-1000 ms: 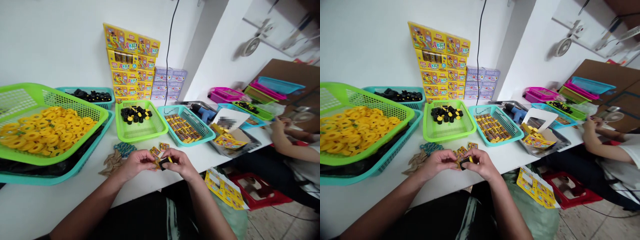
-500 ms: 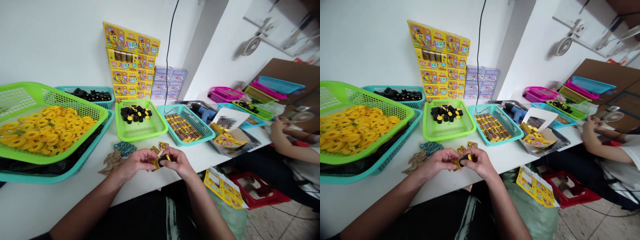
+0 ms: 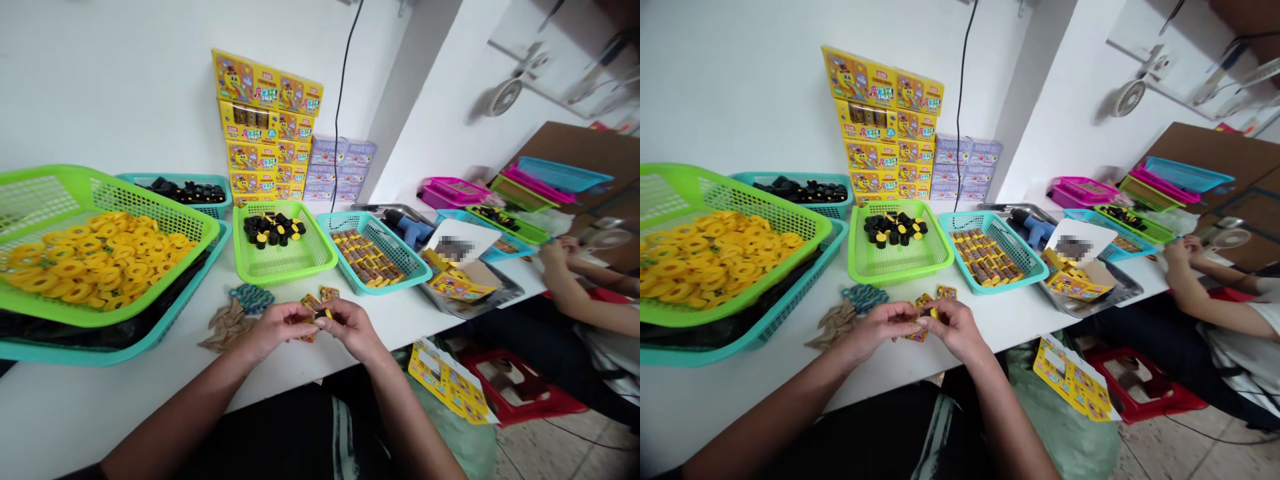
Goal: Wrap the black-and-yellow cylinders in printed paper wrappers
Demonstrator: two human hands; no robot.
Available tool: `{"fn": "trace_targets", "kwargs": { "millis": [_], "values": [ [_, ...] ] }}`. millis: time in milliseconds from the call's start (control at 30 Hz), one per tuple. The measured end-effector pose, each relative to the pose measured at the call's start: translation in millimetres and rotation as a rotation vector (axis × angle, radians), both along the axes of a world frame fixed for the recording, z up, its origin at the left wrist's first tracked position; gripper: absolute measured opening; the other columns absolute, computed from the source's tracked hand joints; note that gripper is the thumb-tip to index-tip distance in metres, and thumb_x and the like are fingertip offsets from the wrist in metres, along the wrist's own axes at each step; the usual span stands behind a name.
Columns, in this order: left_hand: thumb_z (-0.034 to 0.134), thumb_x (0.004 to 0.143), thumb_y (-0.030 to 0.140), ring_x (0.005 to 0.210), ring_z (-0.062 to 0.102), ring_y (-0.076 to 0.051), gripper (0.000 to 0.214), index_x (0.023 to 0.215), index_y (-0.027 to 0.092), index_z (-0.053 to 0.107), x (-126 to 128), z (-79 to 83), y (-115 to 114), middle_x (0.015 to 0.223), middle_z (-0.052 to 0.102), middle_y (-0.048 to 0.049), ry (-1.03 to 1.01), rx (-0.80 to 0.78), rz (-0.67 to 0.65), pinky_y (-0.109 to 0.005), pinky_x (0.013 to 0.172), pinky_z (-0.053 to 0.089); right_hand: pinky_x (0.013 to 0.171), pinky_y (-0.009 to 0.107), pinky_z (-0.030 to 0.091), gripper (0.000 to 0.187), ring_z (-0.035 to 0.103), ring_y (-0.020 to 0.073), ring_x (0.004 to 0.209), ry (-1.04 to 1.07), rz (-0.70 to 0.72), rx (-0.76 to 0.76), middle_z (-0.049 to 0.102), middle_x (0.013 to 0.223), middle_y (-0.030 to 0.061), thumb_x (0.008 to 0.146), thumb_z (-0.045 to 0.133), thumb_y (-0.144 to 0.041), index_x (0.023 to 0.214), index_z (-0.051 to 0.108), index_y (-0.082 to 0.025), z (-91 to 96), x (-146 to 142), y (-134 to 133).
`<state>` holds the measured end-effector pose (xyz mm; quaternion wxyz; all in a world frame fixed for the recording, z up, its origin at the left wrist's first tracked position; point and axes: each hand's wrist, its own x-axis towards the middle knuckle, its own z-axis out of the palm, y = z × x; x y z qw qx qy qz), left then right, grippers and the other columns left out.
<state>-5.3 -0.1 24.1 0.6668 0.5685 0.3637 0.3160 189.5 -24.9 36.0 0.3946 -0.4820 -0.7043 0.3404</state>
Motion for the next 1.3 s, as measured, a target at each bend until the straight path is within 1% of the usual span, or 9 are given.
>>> {"fn": "trace_targets", "kwargs": {
  "millis": [167, 267, 367, 467, 600, 733, 967, 1200, 1300],
  "values": [
    [0.075, 0.071, 0.031, 0.072, 0.059, -0.016, 0.022, 0.083, 0.013, 0.069, 3, -11.0, -1, 0.078, 0.066, -0.0042, -0.164, -0.116, 0.052, -0.026, 0.063, 0.042, 0.083, 0.034, 0.049, 0.04, 0.065, 0.0208, 0.088, -0.097, 0.041, 0.133, 0.071, 0.097, 0.0094, 0.095, 0.049, -0.051, 0.11, 0.07, -0.02, -3.9, -13, -1],
    [0.077, 0.071, 0.032, 0.065, 0.058, -0.013, 0.022, 0.078, 0.014, 0.066, 5, -12.7, -2, 0.071, 0.063, -0.0013, -0.222, -0.173, 0.097, -0.025, 0.06, 0.042, 0.072, 0.031, 0.05, 0.042, 0.063, 0.0178, 0.076, -0.064, -0.005, 0.063, 0.069, 0.094, 0.0085, 0.097, 0.045, -0.051, 0.113, 0.068, -0.02, -7.1, -14, 0],
    [0.079, 0.069, 0.031, 0.059, 0.056, -0.012, 0.024, 0.074, 0.014, 0.062, 6, -9.4, -3, 0.066, 0.062, 0.0, -0.219, -0.121, 0.124, -0.024, 0.057, 0.042, 0.058, 0.027, 0.047, 0.039, 0.056, 0.0136, 0.061, 0.051, -0.007, -0.085, 0.065, 0.079, 0.0043, 0.092, 0.054, -0.052, 0.101, 0.072, -0.019, -9.7, -9, 3],
    [0.078, 0.07, 0.032, 0.056, 0.056, -0.012, 0.024, 0.073, 0.014, 0.061, 5, -6.8, -3, 0.065, 0.063, -0.0009, -0.23, -0.143, 0.116, -0.023, 0.052, 0.041, 0.056, 0.026, 0.046, 0.035, 0.055, 0.0134, 0.061, 0.159, 0.003, -0.136, 0.064, 0.075, 0.0028, 0.087, 0.062, -0.05, 0.1, 0.072, -0.019, -10.4, -4, 6],
    [0.076, 0.073, 0.033, 0.054, 0.058, -0.013, 0.025, 0.074, 0.014, 0.061, 6, -9.8, -2, 0.067, 0.064, -0.0024, -0.357, -0.283, 0.073, -0.024, 0.05, 0.041, 0.068, 0.029, 0.051, 0.033, 0.063, 0.0189, 0.083, 0.088, 0.005, -0.019, 0.069, 0.095, 0.0066, 0.089, 0.061, -0.044, 0.114, 0.069, -0.022, -8.5, -4, 4],
    [0.077, 0.074, 0.029, 0.064, 0.064, -0.016, 0.021, 0.078, 0.014, 0.063, 6, -17.0, 0, 0.074, 0.067, -0.0038, -0.531, -0.386, 0.05, -0.032, 0.065, 0.051, 0.084, 0.036, 0.051, 0.04, 0.063, 0.0228, 0.1, -0.084, 0.002, 0.168, 0.068, 0.111, 0.0102, 0.094, 0.056, -0.039, 0.13, 0.06, -0.023, -9.1, -14, 0],
    [0.08, 0.07, 0.026, 0.066, 0.066, -0.018, 0.021, 0.078, 0.014, 0.065, 6, -21.7, 2, 0.075, 0.067, -0.0039, -0.588, -0.47, 0.061, -0.035, 0.069, 0.051, 0.082, 0.036, 0.052, 0.034, 0.061, 0.0209, 0.09, -0.145, -0.022, 0.321, 0.063, 0.094, 0.009, 0.094, 0.056, -0.035, 0.124, 0.064, -0.021, -10.2, -21, 3],
    [0.078, 0.073, 0.029, 0.062, 0.063, -0.015, 0.021, 0.076, 0.015, 0.064, 6, -19.5, 2, 0.073, 0.066, -0.0036, -0.585, -0.462, 0.054, -0.03, 0.063, 0.048, 0.071, 0.032, 0.05, 0.025, 0.06, 0.0195, 0.08, -0.081, -0.041, 0.168, 0.062, 0.084, 0.0044, 0.086, 0.066, -0.032, 0.108, 0.067, -0.02, -9.2, -17, 3],
    [0.08, 0.071, 0.027, 0.06, 0.062, -0.014, 0.021, 0.076, 0.015, 0.063, 5, -18.2, 2, 0.071, 0.067, -0.0032, -0.567, -0.453, 0.115, -0.027, 0.06, 0.047, 0.072, 0.032, 0.049, 0.03, 0.06, 0.0188, 0.077, -0.109, -0.001, 0.172, 0.065, 0.085, 0.0045, 0.085, 0.066, -0.031, 0.113, 0.066, -0.02, -8.8, -18, 2]
  ]
}}
